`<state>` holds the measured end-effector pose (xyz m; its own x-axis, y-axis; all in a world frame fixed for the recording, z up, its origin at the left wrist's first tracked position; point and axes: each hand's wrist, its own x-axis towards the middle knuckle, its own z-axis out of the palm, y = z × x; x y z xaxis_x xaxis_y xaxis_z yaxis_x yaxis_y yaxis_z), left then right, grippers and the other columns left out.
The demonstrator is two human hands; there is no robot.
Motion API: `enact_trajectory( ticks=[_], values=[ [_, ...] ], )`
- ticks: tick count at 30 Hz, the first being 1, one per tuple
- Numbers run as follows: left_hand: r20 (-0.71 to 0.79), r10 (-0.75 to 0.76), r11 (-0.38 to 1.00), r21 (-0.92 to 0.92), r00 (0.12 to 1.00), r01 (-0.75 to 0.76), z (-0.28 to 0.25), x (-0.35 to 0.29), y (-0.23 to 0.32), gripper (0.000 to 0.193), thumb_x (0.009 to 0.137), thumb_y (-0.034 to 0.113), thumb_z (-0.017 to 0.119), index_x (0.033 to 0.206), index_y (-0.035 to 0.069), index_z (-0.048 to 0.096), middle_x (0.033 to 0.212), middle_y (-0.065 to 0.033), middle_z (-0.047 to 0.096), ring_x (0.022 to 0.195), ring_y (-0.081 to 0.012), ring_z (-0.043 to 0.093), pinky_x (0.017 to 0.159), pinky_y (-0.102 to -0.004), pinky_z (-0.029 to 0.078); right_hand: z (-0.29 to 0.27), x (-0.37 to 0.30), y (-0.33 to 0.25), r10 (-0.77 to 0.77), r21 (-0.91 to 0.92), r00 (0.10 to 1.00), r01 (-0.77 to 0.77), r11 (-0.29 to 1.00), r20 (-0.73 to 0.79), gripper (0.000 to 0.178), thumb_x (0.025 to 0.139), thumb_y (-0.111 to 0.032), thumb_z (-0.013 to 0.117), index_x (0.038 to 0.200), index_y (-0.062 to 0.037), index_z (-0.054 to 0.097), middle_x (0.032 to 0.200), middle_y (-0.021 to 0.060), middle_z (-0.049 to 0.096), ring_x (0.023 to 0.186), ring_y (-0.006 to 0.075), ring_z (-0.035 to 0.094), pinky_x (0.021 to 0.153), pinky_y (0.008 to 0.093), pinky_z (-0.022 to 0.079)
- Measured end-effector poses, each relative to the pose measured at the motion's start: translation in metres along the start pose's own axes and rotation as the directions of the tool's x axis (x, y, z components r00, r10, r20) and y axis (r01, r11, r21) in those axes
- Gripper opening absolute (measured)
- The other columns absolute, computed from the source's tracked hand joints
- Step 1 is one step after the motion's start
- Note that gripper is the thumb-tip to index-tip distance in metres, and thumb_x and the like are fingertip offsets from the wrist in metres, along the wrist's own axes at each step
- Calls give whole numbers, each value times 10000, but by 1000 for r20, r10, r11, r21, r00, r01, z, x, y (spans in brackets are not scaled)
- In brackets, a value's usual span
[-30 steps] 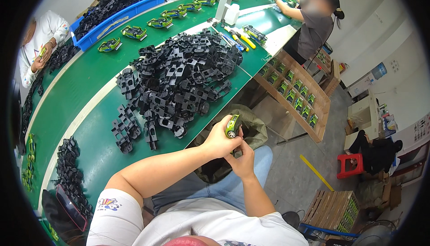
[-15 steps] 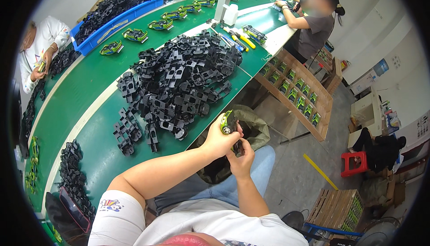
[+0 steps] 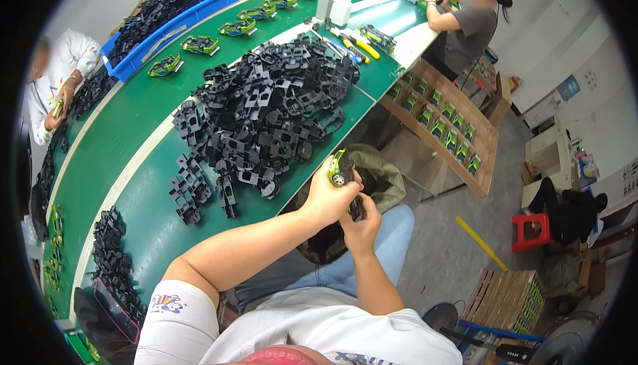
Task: Assembling and inspecting small green toy cars at a production line.
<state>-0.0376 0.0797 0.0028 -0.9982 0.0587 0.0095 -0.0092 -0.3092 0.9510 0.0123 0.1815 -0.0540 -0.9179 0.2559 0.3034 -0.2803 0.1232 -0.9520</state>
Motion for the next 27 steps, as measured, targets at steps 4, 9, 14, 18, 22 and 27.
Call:
enact_trajectory(
  ticks=[4, 9, 14, 18, 22, 27],
  values=[
    [200, 15, 989, -147, 980, 15, -9, 14, -2, 218, 703, -46, 571, 892, 29, 492, 771, -39, 581, 697, -116, 572, 644, -277, 493, -10, 10, -8, 141, 37, 977, -149, 988, 159, 661, 703, -298, 842, 1155, 83, 547, 1055, 63, 597, 979, 131, 556, 889, 284, 426],
    [198, -26, 990, -134, 980, 53, -7, 18, 9, 258, 706, -101, 525, 931, 11, 468, 789, -50, 592, 727, -132, 593, 678, -282, 508, -6, 19, -28, 146, -15, 976, -145, 989, 161, 572, 702, -196, 833, 1136, 65, 566, 954, 24, 602, 874, 79, 539, 799, 245, 438],
    [73, -105, 989, -99, 992, 112, 2, 15, 9, 260, 752, -76, 504, 1003, -12, 497, 859, -72, 607, 800, -172, 626, 740, -308, 525, -2, 21, -22, 102, -49, 991, -98, 994, 90, 468, 673, -171, 851, 1017, 36, 609, 857, 30, 663, 778, 76, 595, 728, 239, 485],
    [39, -143, 987, -63, 989, 146, 1, 13, 10, 263, 751, -80, 503, 1005, -11, 500, 872, -76, 606, 811, -180, 629, 749, -315, 525, 0, 16, -21, 109, -82, 991, -102, 991, 80, 472, 677, -186, 851, 1021, 32, 612, 878, 37, 672, 780, 76, 595, 732, 240, 487],
    [153, -111, 990, -65, 982, 122, -7, 17, 8, 275, 743, -83, 505, 1006, -3, 502, 876, -80, 604, 813, -192, 628, 752, -322, 525, 0, 15, -13, 152, 182, 982, -170, 968, 109, 482, 683, -192, 851, 1037, 35, 615, 892, 39, 673, 782, 72, 592, 725, 235, 486],
    [154, -110, 986, -104, 982, 127, -6, 16, 10, 285, 740, -87, 501, 1013, -5, 504, 869, -84, 604, 810, -204, 628, 745, -327, 528, -3, 17, -13, 126, 119, 983, -142, 983, 131, 498, 681, -192, 852, 1055, 37, 616, 892, 41, 675, 779, 69, 591, 718, 230, 486]
  ],
)
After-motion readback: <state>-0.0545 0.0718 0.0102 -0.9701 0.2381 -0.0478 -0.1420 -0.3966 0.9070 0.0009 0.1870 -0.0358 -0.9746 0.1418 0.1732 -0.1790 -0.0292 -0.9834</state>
